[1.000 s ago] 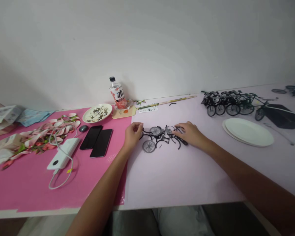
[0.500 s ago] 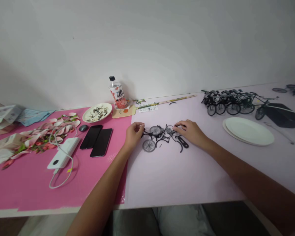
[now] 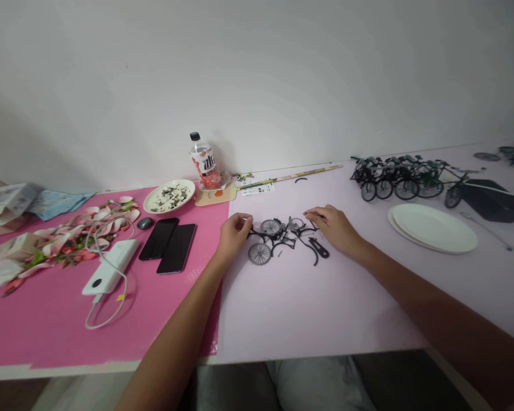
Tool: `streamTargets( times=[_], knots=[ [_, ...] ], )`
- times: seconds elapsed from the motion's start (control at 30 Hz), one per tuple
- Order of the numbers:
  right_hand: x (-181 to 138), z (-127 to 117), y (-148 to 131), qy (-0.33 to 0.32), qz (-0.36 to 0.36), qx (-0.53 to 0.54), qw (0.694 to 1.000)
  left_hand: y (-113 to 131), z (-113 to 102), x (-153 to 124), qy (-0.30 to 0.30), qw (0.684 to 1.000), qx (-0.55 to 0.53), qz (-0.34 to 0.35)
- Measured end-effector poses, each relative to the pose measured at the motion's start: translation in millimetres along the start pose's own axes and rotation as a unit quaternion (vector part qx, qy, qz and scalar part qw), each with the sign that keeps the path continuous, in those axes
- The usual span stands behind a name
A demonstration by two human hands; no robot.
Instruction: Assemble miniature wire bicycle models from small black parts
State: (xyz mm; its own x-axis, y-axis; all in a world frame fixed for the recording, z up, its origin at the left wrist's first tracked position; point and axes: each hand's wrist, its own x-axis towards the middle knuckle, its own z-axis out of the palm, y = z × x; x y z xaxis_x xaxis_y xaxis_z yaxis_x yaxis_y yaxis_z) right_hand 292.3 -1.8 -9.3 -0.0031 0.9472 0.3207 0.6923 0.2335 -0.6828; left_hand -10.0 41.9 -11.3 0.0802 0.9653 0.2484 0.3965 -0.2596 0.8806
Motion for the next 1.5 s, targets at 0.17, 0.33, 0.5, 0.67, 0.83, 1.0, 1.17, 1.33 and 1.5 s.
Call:
streamTargets(
  times=[0.17, 0.33, 0.5, 0.67, 0.83, 1.0, 1.17, 1.33, 1.5],
  knots=[
    [-2, 1, -1, -0.028, 0.000, -0.006, 1.000, 1, -1, 0, -0.001, 1.000, 0.009, 0.005],
    [-3, 2, -1, -0.037, 0.000, 0.001, 0.999, -1, 0, 0, -0.010, 1.000, -0.008, 0.010],
    [-3, 2, -5, -0.027, -0.001, 0.006, 1.000, -3, 2, 0, -0.005, 1.000, -0.012, 0.019],
    [-5, 0, -8, -0.035, 0.020, 0.013, 0.999, -4, -1, 1, 0.053, 0.998, 0.031, -0.001],
    [-2, -2, -4, -0.003, 0.048, -0.006, 0.999, -5, -2, 2, 0.055, 0.998, 0.040, 0.012],
    [7, -5, 16, 0.015, 0.051, -0.082, 0.995, 0, -1, -1, 0.000, 0.990, 0.115, 0.086],
    [12, -5, 32, 0.032, 0.028, -0.192, 0.981, 8, -6, -3, -0.103, 0.963, 0.175, 0.179],
    [11, -5, 31, 0.012, 0.067, -0.185, 0.980, 6, -8, -3, -0.148, 0.950, 0.184, 0.202],
    [10, -4, 25, 0.031, 0.079, -0.168, 0.982, 3, -5, -2, -0.155, 0.951, 0.184, 0.193]
  ],
)
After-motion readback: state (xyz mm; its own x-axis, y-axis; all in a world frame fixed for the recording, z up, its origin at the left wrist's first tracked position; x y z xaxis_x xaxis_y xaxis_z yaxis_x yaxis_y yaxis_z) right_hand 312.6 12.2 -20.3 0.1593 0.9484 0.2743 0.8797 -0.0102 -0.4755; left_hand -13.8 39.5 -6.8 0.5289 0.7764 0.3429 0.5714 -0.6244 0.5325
